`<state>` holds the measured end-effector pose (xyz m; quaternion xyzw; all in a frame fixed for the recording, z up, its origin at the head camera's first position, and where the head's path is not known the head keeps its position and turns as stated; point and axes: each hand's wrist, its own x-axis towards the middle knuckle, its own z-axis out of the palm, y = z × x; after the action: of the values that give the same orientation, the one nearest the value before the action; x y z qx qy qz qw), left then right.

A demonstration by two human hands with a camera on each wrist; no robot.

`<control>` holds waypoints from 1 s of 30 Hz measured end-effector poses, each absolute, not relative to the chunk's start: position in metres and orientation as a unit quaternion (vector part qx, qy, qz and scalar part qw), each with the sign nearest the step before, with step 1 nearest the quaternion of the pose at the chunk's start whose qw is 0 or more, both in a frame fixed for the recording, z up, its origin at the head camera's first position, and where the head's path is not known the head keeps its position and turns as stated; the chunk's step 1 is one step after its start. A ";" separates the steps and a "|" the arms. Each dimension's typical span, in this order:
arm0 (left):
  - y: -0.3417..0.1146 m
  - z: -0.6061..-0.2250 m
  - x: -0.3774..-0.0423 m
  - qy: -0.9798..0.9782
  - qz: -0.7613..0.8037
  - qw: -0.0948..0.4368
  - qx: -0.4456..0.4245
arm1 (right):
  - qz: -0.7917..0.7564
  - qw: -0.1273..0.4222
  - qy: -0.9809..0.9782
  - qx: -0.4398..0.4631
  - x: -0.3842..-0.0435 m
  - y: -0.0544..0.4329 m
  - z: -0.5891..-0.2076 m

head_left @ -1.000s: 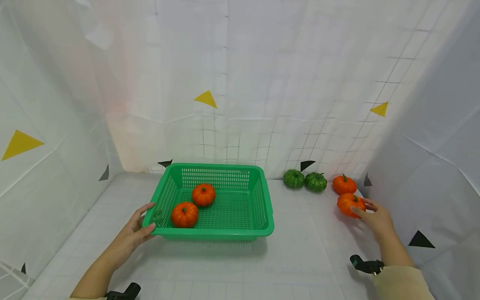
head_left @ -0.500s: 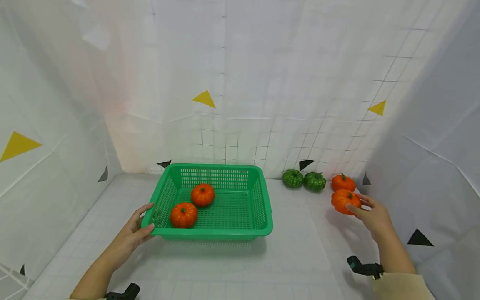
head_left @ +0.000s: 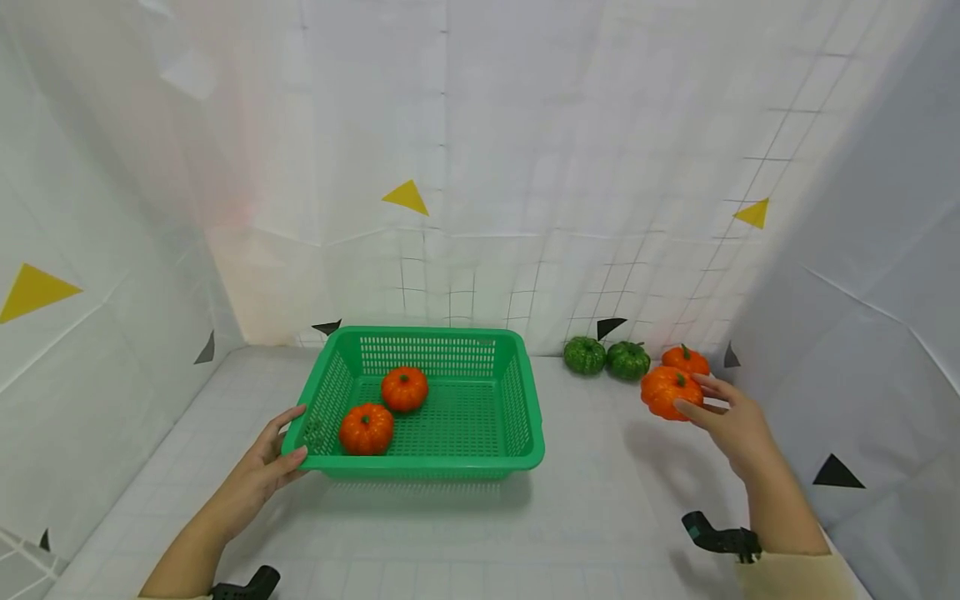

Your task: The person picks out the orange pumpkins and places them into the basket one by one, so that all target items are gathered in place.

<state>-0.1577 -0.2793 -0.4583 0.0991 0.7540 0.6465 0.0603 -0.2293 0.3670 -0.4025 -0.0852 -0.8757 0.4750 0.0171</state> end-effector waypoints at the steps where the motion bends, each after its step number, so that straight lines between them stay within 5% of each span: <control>1: -0.279 -0.458 -0.158 0.754 0.647 0.061 0.099 | 0.473 0.016 -0.877 -0.080 -0.228 0.365 -0.401; 30: -0.278 -0.457 -0.157 0.756 0.645 0.057 0.101 | 0.505 -0.016 -0.862 0.030 -0.224 0.284 -0.391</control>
<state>-0.1572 -0.2780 -0.4568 0.1005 0.7557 0.6447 0.0566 -0.2244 0.2840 -0.3914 0.0298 -0.8624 0.5051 -0.0155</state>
